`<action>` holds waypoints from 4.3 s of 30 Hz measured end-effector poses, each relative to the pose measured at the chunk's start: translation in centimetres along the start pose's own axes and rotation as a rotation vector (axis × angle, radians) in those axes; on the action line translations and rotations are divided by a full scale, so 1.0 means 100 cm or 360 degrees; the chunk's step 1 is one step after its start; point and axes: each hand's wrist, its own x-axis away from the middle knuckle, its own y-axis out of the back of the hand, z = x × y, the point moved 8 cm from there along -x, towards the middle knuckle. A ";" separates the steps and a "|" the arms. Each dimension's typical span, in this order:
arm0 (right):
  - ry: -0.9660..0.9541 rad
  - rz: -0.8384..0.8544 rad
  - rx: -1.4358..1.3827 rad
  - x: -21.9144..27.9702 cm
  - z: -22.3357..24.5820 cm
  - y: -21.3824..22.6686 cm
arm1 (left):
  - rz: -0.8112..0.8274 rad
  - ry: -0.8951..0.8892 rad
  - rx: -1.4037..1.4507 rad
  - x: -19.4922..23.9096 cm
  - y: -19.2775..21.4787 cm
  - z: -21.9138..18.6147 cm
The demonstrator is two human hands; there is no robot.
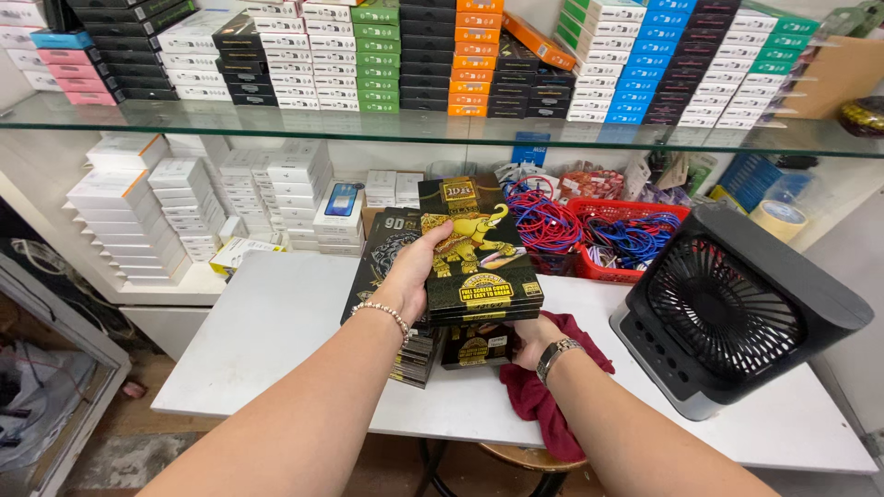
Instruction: The person wipes the surfaces of multiple small product boxes with a maroon cloth, then stacks them and places them on a glass shelf. The person handles the boxes one at a time, wiping each before stacking.
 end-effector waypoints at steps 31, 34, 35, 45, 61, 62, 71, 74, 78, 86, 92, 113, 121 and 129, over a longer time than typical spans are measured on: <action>0.0425 0.0133 0.0554 0.195 0.197 -0.135 | -0.0099 0.0177 -0.0190 -0.011 -0.009 -0.087; 0.0452 0.0137 0.0538 0.204 0.193 -0.155 | -0.0091 0.0202 -0.0139 -0.005 0.004 -0.099; 0.0457 0.0167 0.0507 0.206 0.191 -0.163 | -0.0067 0.0200 -0.0092 -0.004 0.007 -0.103; 0.0520 0.0261 0.0557 0.210 0.183 -0.228 | 0.0099 0.0078 -0.0025 -0.016 0.051 -0.153; 0.0599 0.0602 0.0231 0.287 0.121 -0.364 | 0.0228 -0.0372 -0.0031 0.109 0.109 -0.268; 0.0612 0.0618 0.0217 0.287 0.122 -0.373 | 0.0238 -0.0373 -0.0012 0.118 0.112 -0.276; 0.0716 0.0579 0.0231 0.261 0.117 -0.439 | 0.0131 -0.0247 -0.0416 0.157 0.160 -0.303; 0.0747 0.0620 0.0237 0.257 0.108 -0.453 | 0.0089 -0.0231 -0.0520 0.151 0.178 -0.299; 0.0688 0.0663 0.0139 0.240 0.093 -0.464 | 0.0086 -0.0290 -0.0343 0.146 0.209 -0.298; 0.0491 0.0652 0.0167 0.177 0.060 -0.483 | -0.0241 -0.0341 -0.0286 0.145 0.265 -0.281; 0.0479 0.0675 0.0160 0.150 0.085 -0.479 | -0.0261 -0.0395 -0.0286 0.111 0.255 -0.286; 0.0682 0.0572 0.0121 0.143 0.185 -0.457 | -0.0376 -0.0452 -0.0489 0.041 0.212 -0.336; 0.0907 0.0510 0.0050 0.120 0.221 -0.476 | 0.0037 -0.0368 -0.0533 0.011 0.186 -0.363; 0.1001 0.0296 -0.0152 0.098 0.258 -0.511 | 0.0365 -0.0160 -0.0587 -0.037 0.180 -0.428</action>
